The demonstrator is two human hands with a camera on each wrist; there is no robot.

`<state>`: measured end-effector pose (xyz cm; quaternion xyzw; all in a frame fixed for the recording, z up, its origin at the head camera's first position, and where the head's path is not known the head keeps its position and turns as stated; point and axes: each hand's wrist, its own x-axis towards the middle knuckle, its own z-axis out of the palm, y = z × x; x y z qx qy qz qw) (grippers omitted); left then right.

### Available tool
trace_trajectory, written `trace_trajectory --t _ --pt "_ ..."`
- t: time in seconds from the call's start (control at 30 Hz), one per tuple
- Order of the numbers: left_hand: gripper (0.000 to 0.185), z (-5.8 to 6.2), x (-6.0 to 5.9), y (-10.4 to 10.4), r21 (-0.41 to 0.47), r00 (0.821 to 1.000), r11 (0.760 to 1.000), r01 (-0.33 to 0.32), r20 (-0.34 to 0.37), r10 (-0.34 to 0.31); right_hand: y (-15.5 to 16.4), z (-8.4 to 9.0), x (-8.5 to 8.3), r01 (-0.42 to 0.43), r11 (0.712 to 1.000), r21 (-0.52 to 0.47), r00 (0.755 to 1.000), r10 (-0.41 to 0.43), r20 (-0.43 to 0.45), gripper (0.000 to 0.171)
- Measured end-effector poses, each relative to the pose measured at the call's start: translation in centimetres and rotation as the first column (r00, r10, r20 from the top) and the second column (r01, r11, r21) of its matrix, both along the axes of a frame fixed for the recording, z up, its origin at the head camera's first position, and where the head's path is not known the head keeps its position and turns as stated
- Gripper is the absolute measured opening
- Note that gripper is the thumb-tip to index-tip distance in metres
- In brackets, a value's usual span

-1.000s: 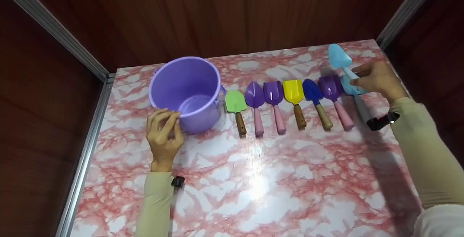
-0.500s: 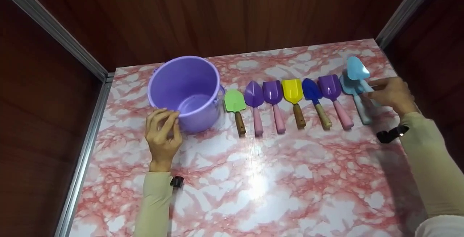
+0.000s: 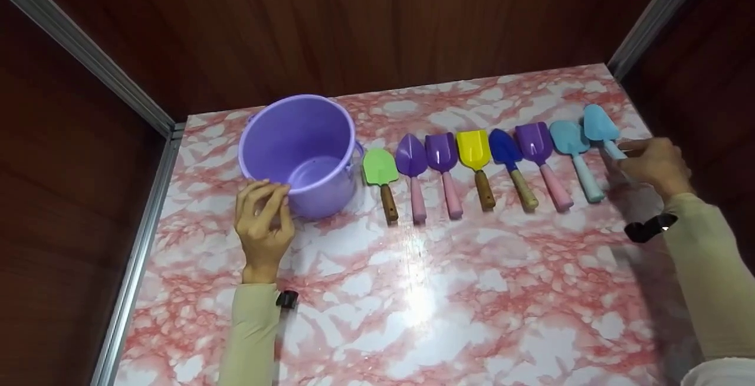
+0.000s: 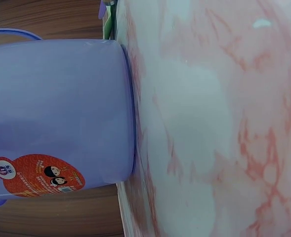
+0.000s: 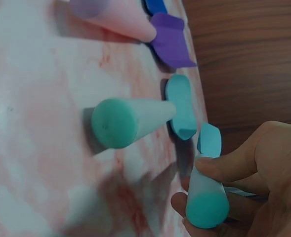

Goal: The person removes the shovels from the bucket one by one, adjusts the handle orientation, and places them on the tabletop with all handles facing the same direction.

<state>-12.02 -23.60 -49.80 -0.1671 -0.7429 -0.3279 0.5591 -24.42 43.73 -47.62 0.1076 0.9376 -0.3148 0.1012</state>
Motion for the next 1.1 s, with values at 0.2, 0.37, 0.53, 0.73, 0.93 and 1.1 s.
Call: trace_trajectory --t 0.2,0.37,0.53,0.73,0.93,1.1 --pt "0.021 -0.2 -0.1 -0.2 -0.003 1.0 1.0 -0.008 0.015 0.008 0.6 -0.5 0.2 0.042 0.999 -0.004 0.999 -0.042 0.016 0.065" --pt "0.02 -0.3 0.0 -0.3 -0.003 1.0 1.0 0.0 0.014 0.0 1.2 -1.1 0.5 0.063 0.998 -0.031 0.998 -0.063 0.015 0.061" --pt "0.021 -0.3 0.1 -0.4 -0.02 0.999 1.0 0.006 0.032 -0.005 1.6 -1.7 0.8 0.064 0.995 -0.083 0.998 -0.063 0.013 0.062" --pt "0.02 0.4 0.6 -0.8 -0.06 0.995 0.998 0.006 0.102 0.0 2.0 -2.2 1.4 0.042 0.996 -0.076 0.999 -0.043 -0.01 0.07" --pt "0.016 1.9 1.3 -1.3 -0.122 0.981 0.992 0.024 0.194 0.0 2.3 -2.4 2.0 0.024 0.996 -0.088 1.0 -0.026 -0.017 0.077" --pt "0.011 3.8 1.2 -1.6 -0.169 0.956 0.985 0.034 0.292 0.017 1.8 -1.3 1.5 0.016 0.998 -0.061 0.999 -0.018 -0.034 0.073"
